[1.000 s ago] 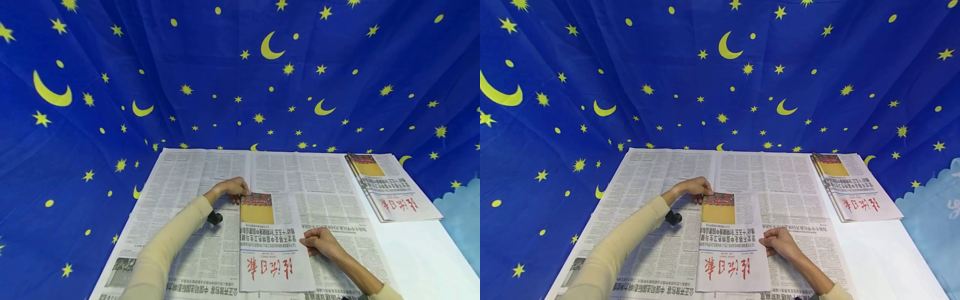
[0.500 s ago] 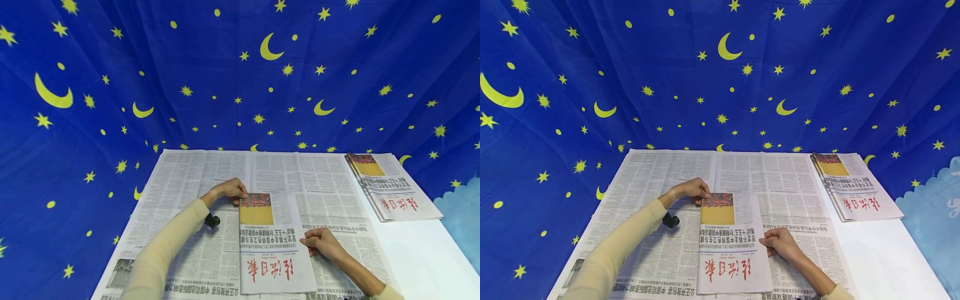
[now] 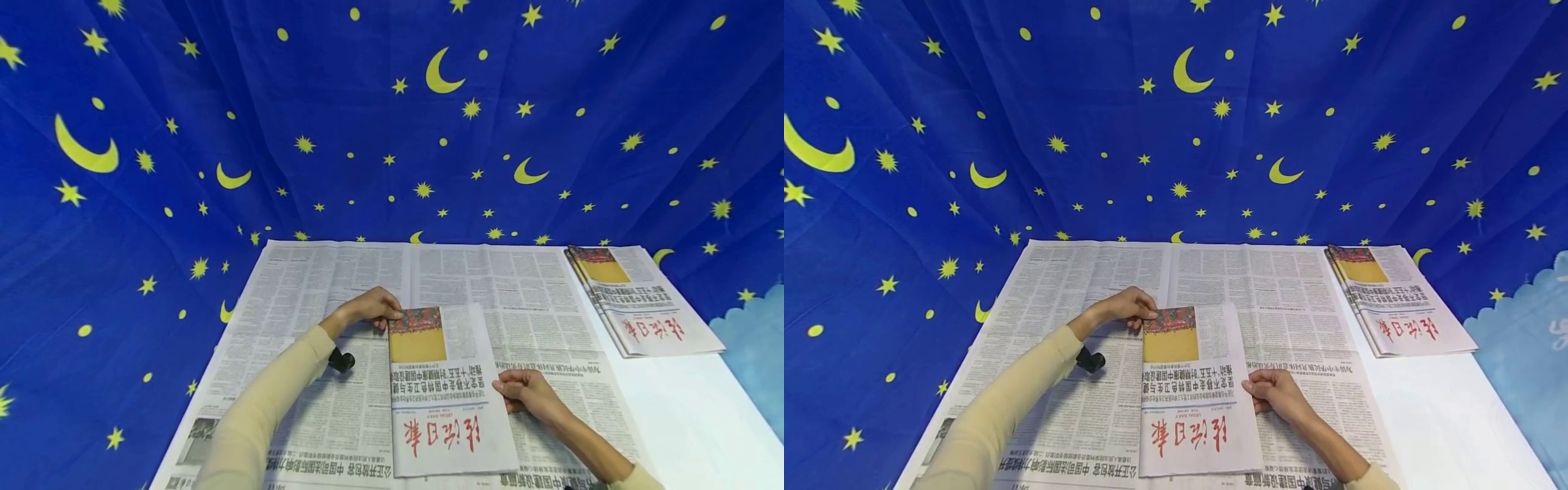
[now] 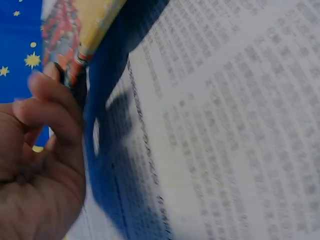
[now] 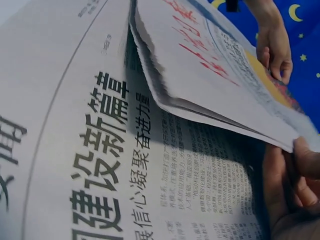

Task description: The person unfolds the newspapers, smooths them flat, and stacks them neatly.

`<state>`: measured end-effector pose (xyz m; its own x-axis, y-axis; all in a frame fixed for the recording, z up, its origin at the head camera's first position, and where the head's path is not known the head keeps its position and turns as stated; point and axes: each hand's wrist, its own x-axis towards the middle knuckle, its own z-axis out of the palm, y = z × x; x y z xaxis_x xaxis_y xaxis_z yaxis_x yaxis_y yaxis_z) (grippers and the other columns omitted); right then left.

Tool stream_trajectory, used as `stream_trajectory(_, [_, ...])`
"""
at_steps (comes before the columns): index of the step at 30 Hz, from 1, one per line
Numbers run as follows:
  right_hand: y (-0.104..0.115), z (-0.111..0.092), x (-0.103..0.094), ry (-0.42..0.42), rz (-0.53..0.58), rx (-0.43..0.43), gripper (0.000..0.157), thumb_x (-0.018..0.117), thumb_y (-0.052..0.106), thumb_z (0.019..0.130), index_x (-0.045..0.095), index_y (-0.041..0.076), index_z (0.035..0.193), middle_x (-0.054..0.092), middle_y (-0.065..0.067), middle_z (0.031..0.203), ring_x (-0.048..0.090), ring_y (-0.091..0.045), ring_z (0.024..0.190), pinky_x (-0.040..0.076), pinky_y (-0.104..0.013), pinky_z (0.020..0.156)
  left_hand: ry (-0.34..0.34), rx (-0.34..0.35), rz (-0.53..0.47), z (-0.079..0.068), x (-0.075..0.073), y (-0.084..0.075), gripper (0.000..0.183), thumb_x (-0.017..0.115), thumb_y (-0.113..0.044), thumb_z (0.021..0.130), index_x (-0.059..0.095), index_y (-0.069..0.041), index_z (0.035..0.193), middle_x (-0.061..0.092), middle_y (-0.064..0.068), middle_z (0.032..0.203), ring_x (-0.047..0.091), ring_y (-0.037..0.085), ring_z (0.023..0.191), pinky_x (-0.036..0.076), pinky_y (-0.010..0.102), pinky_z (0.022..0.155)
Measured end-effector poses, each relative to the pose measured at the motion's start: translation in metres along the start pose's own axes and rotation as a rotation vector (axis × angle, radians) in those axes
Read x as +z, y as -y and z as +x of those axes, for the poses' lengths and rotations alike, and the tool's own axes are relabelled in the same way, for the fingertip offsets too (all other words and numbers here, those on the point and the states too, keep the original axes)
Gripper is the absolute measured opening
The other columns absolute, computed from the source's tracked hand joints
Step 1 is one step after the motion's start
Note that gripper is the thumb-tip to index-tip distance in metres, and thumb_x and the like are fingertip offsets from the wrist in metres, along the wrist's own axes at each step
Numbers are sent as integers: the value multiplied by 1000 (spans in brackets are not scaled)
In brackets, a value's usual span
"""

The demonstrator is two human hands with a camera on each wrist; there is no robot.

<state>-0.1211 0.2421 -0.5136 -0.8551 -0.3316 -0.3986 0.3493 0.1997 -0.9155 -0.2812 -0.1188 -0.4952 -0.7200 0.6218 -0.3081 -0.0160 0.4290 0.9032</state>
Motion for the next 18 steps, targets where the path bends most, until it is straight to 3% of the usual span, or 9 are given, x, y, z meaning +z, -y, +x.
stream_trajectory(5, [1,-1,-2,-23,128,36,23,59,22,98,67,3,107,70,3,83,64,-7,71,55,-23,65,11,25,-166,-2,-3,6,19,57,-1,97,65,11,109,66,4,76,62,11,59,52,25,58])
stream_trajectory(12, [0,-3,1,-13,294,37,16,53,23,101,69,19,98,71,7,88,66,-6,78,55,-23,69,32,-28,-315,-4,-1,16,18,55,-1,98,63,8,111,66,4,83,65,10,69,55,22,67])
stream_trajectory(18, [1,-2,4,-26,302,22,17,53,22,101,68,21,93,70,9,85,64,-5,76,53,-22,66,43,-45,-402,-5,-2,22,29,44,-20,105,63,1,107,66,5,86,66,11,70,55,22,69])
